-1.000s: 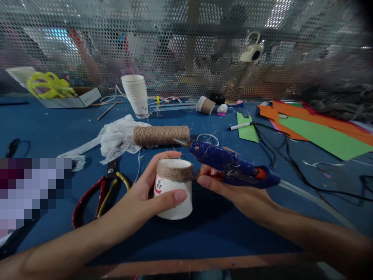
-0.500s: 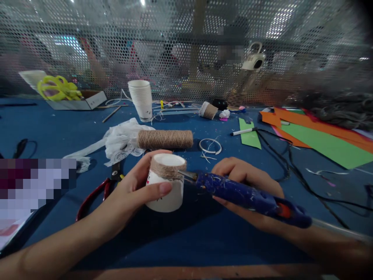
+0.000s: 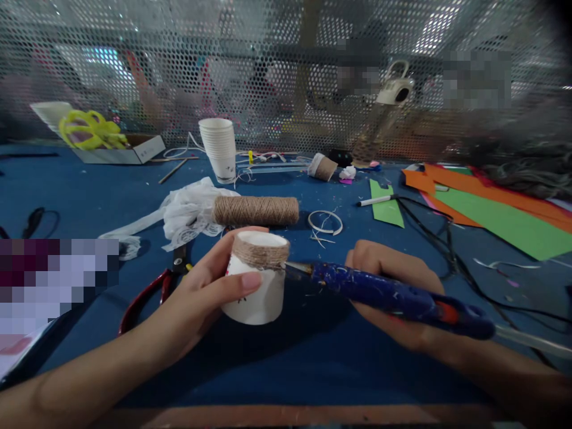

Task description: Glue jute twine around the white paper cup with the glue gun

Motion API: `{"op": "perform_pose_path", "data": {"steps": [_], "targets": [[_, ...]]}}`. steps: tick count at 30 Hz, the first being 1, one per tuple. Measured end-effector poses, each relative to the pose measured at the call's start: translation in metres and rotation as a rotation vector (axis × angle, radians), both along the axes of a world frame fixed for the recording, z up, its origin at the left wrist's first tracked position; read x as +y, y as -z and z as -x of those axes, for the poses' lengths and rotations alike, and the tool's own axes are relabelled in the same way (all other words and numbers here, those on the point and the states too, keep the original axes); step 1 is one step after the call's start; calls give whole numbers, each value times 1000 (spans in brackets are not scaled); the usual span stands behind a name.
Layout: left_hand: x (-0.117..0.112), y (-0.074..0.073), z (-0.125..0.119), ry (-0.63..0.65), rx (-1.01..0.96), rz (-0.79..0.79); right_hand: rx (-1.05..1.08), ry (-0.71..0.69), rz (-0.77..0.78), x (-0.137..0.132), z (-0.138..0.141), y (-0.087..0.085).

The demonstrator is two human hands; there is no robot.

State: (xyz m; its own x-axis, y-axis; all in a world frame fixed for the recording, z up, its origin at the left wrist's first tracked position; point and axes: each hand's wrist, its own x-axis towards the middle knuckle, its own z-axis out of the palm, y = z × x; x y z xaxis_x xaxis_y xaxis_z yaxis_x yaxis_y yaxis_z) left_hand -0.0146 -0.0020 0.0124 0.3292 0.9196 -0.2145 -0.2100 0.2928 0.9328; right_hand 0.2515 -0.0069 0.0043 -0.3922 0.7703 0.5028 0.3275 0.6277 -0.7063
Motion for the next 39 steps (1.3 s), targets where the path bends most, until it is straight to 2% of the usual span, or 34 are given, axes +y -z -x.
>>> {"op": "perform_pose_path", "data": {"steps": [8,16,24,39], "targets": [[-4,-8,-4,-31,37,50,-89,57,30,-2,1,-3],[1,2,0,-30,23,-11,-121,84,25,-3,1,-2],[-1,-2,-3,-40,30,-31,-133,91,25,-3,2,-2],[2,6,0,15,32,-109,-161,86,9,-5,0,-1]]}}
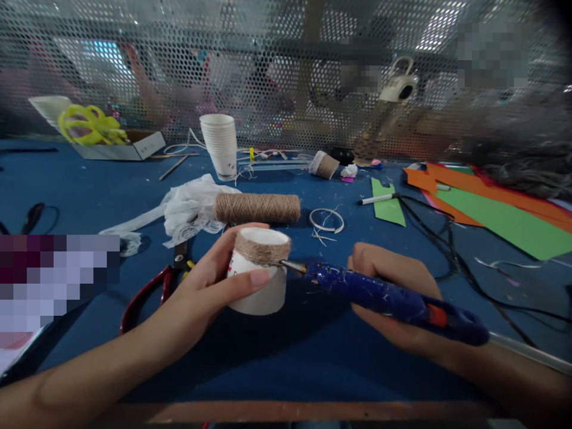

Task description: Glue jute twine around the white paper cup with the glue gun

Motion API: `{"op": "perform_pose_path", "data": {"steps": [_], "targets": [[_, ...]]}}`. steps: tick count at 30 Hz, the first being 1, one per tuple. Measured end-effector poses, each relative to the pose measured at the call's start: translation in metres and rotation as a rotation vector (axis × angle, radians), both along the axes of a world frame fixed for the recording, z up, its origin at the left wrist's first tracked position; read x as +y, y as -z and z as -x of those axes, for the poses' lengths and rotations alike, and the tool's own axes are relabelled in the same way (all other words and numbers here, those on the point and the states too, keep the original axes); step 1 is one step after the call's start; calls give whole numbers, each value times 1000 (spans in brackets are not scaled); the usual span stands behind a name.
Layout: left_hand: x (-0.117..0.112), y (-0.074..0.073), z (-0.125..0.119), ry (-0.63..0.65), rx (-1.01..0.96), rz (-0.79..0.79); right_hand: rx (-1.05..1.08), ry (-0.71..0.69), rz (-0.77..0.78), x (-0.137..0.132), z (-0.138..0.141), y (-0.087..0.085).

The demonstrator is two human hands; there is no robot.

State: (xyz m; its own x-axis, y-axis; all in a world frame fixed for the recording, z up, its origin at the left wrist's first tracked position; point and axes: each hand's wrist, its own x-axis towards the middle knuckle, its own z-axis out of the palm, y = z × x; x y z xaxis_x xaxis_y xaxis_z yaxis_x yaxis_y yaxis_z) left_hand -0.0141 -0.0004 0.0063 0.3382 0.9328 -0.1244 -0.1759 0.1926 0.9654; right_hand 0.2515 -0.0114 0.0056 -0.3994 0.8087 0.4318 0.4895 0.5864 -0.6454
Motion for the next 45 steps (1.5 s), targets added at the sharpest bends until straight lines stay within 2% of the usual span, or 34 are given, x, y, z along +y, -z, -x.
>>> {"op": "perform_pose_path", "data": {"steps": [24,33,45], "targets": [[0,-2,0,22,66,24,-69,-16,-113,2,0,1],[1,1,0,21,28,-11,-43,-5,-98,2,1,1],[-2,-3,0,-14,-27,55,-62,33,-82,0,1,-1]]}}
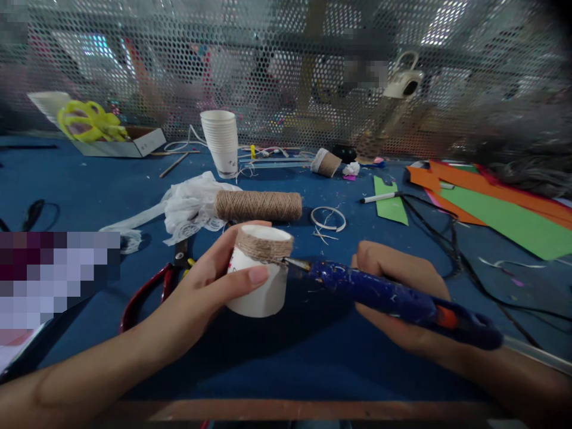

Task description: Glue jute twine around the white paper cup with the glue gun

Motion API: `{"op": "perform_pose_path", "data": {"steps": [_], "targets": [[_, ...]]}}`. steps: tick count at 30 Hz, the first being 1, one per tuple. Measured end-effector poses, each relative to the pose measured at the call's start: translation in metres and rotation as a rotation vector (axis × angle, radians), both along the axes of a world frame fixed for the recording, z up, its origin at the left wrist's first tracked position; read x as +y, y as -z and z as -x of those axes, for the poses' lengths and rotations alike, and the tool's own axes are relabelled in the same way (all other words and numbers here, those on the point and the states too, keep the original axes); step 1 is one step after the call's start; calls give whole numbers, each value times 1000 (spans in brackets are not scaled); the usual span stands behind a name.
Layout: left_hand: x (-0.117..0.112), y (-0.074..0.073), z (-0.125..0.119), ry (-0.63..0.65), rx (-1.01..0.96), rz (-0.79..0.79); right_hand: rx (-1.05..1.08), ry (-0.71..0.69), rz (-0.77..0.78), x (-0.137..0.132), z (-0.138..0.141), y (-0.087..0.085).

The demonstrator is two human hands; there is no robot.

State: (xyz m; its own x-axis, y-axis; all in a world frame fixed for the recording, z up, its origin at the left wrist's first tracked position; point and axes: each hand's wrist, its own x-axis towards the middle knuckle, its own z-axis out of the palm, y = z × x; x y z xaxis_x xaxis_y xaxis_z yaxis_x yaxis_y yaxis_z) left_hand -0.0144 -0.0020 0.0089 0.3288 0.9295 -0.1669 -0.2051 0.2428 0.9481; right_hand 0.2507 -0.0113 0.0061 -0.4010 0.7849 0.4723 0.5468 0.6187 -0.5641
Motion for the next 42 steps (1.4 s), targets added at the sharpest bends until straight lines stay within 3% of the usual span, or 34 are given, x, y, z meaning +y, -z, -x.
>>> {"op": "perform_pose_path", "data": {"steps": [18,35,42], "targets": [[0,-4,-2,-12,-8,14,14,0,-13,0,2,-6],[-2,-2,1,-13,63,-46,23,-8,30,-1,-2,1],[0,-2,-3,-43,62,2,193,-2,-17,2,-2,4]]}}
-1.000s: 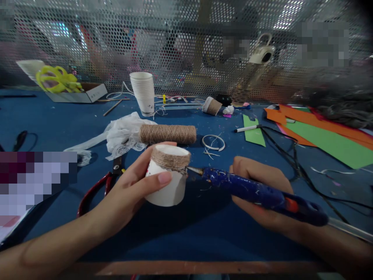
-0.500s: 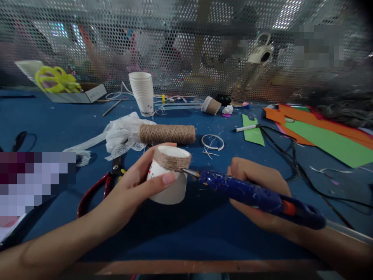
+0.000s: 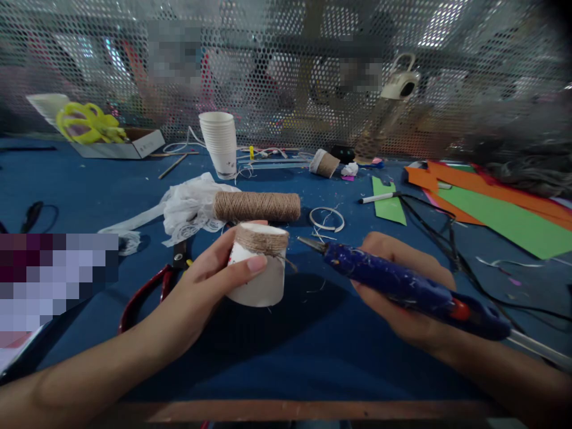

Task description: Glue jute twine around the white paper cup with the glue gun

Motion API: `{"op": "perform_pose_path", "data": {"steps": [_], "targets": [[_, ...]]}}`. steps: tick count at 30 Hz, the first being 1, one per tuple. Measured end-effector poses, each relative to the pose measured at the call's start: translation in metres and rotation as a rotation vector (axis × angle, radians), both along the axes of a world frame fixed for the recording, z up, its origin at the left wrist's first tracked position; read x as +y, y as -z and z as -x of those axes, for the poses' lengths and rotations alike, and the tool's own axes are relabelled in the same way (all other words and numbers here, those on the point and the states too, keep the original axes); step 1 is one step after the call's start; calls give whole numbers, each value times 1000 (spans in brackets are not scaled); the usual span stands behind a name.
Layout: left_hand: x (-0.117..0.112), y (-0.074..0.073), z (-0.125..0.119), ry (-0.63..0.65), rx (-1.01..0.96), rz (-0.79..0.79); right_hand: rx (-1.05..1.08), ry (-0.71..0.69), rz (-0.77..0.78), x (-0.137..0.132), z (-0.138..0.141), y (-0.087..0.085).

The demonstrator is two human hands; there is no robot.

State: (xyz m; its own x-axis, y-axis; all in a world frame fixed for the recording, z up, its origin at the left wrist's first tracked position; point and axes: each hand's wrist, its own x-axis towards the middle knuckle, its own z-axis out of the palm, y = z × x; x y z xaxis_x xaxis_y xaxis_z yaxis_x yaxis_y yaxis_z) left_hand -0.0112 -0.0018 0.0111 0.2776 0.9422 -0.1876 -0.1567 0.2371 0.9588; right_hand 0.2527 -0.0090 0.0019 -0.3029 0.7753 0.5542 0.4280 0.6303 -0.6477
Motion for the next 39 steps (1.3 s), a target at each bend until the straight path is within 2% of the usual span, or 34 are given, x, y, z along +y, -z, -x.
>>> {"op": "perform_pose_path", "data": {"steps": [4,8,10,13,17,27,33,39], "targets": [[1,-2,-4,-51,-20,31,88,49,68,-1,5,3],[1,-1,-8,-58,-3,34,218,18,185,-1,14,5],[1,0,-8,-29,0,22,168,61,175,0,18,3],[-1,2,-9,12,2,33,136,51,174,2,23,-1],[-2,4,-9,61,-19,52,188,46,191,3,26,2],[-2,10,-11,67,-29,38,243,8,279,-1,29,5],[-1,10,-10,63,-47,46,249,33,246,2,29,5],[-1,8,-9,145,-42,42,225,50,364,6,23,5]]}}
